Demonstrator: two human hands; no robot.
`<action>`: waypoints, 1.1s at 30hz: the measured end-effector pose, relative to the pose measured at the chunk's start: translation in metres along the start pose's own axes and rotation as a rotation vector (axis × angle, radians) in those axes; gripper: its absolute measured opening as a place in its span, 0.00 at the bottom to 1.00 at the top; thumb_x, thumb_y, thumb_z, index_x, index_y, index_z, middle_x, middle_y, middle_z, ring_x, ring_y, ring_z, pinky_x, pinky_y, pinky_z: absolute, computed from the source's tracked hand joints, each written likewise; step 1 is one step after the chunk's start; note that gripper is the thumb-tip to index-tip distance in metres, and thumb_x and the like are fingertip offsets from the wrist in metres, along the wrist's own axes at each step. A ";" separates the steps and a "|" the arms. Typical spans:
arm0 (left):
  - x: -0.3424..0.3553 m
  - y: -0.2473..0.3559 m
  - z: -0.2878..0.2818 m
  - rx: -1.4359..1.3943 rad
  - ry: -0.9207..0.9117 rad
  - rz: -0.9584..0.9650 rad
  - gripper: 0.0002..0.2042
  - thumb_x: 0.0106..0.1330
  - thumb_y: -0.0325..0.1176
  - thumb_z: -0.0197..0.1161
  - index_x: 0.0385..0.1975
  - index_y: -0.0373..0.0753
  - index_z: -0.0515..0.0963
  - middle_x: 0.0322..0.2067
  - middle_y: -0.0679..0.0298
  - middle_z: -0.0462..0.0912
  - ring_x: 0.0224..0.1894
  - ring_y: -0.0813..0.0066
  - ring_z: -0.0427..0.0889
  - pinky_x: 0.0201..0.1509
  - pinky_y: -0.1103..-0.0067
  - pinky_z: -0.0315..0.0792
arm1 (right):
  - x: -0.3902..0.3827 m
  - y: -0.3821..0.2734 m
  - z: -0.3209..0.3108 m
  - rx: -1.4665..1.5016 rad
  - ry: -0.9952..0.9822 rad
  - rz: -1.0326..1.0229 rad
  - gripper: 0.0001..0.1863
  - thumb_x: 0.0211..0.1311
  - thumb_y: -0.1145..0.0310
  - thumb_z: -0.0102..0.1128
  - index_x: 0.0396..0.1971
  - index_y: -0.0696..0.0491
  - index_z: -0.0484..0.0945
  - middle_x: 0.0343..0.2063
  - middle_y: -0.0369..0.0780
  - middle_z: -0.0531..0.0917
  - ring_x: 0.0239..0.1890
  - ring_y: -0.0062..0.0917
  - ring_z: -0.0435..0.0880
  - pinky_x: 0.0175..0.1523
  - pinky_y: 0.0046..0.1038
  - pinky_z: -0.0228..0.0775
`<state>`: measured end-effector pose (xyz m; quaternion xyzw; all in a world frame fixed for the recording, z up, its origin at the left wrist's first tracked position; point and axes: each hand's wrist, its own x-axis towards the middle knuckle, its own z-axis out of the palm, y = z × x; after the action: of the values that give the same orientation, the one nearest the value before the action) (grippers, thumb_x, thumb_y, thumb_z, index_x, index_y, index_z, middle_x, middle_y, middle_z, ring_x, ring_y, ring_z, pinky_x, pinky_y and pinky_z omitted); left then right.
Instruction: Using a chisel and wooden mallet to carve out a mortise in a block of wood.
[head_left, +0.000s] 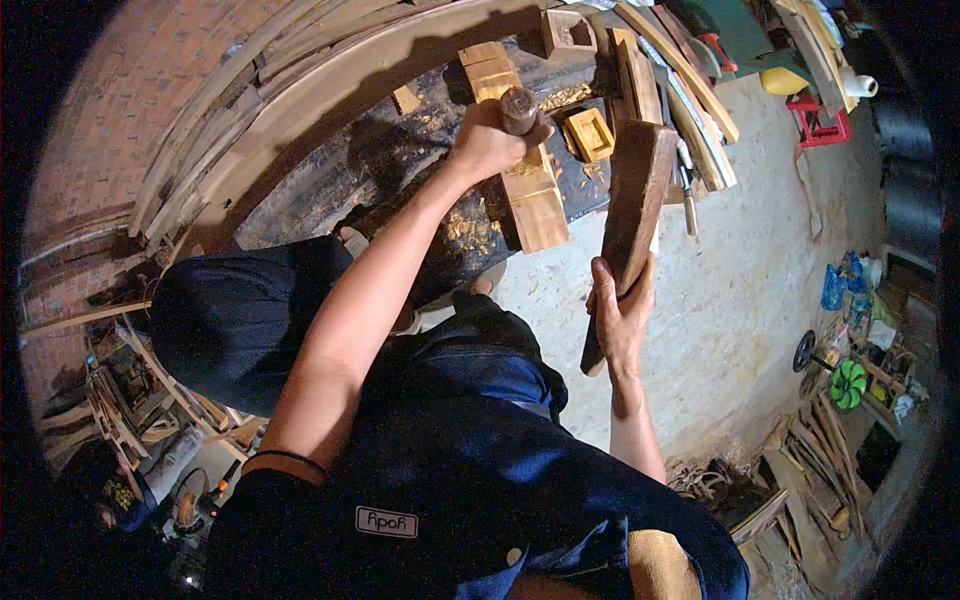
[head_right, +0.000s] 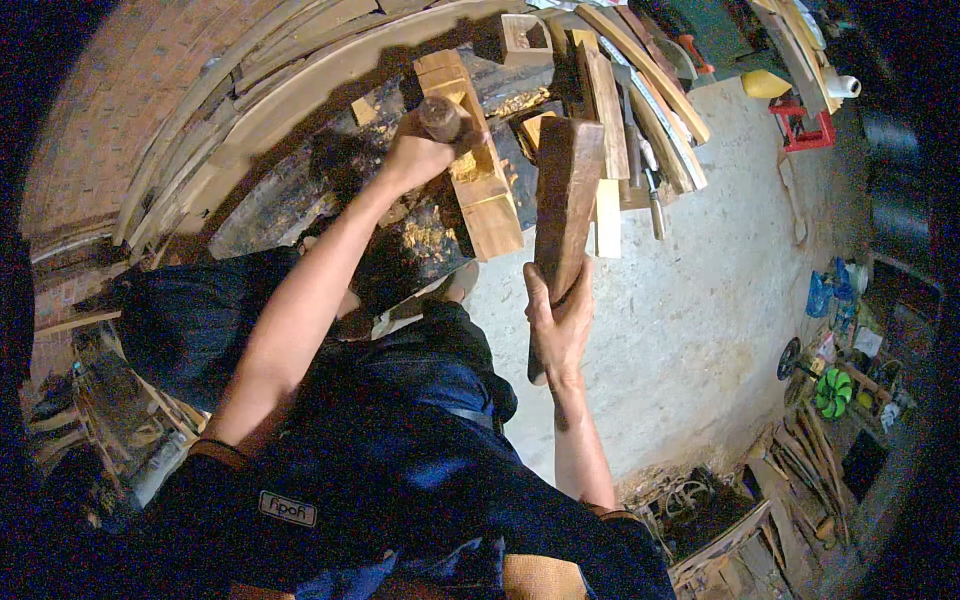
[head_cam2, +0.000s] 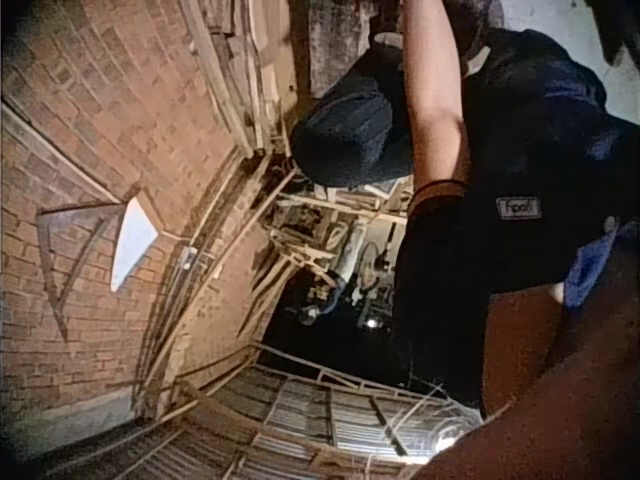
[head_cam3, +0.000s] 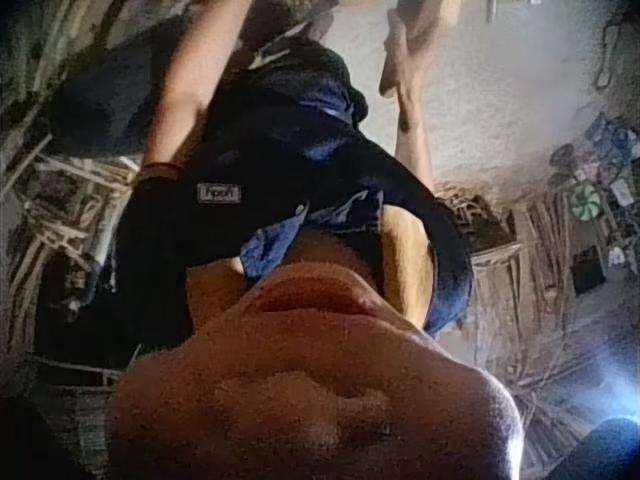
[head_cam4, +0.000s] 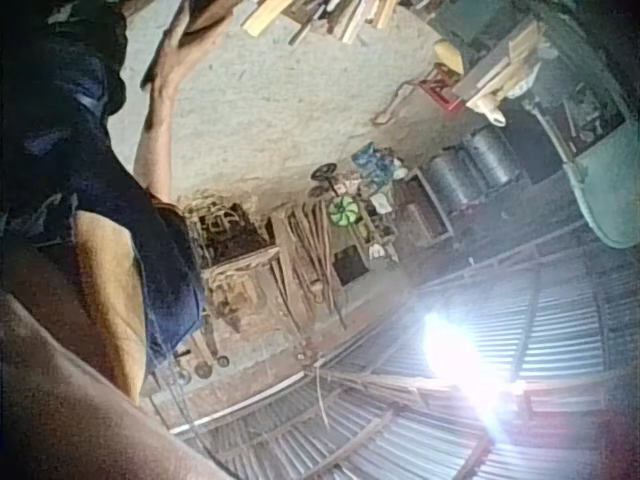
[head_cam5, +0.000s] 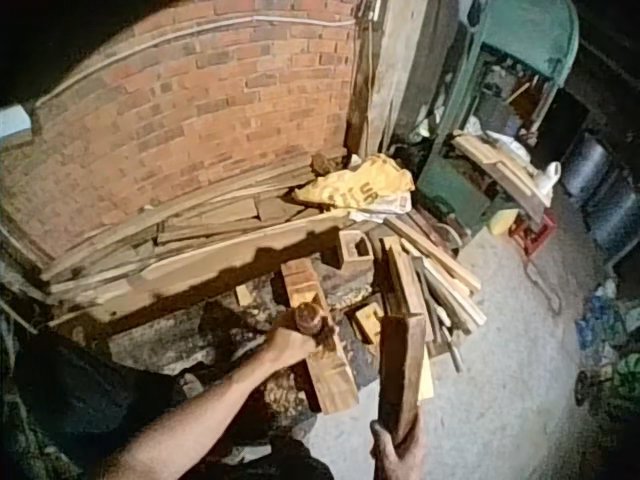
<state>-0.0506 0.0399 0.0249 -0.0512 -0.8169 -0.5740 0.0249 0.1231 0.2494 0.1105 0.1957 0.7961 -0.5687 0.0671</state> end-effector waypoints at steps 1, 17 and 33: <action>0.000 0.001 -0.003 0.077 -0.023 0.036 0.15 0.57 0.44 0.74 0.31 0.39 0.84 0.27 0.58 0.87 0.34 0.68 0.88 0.37 0.71 0.79 | -0.001 -0.002 0.001 0.022 0.005 0.014 0.25 0.62 0.59 0.68 0.50 0.57 0.69 0.21 0.38 0.77 0.20 0.18 0.75 0.25 0.24 0.68; -0.067 0.015 0.024 0.179 -0.043 0.285 0.09 0.52 0.36 0.69 0.27 0.42 0.77 0.27 0.60 0.81 0.29 0.58 0.83 0.34 0.66 0.77 | -0.003 -0.015 0.015 -0.426 -0.054 -0.339 0.29 0.58 0.63 0.69 0.56 0.55 0.68 0.24 0.56 0.82 0.30 0.54 0.84 0.33 0.40 0.76; 0.001 -0.016 -0.014 -0.490 0.249 -0.381 0.09 0.57 0.34 0.75 0.30 0.41 0.80 0.27 0.67 0.83 0.26 0.78 0.80 0.31 0.77 0.75 | 0.001 0.011 0.002 -0.129 0.068 -0.125 0.25 0.60 0.59 0.69 0.49 0.58 0.71 0.30 0.48 0.83 0.30 0.35 0.83 0.38 0.35 0.74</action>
<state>-0.0536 0.0218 0.0147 0.1684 -0.6403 -0.7494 0.0037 0.1266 0.2512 0.0996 0.1602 0.8435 -0.5124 0.0166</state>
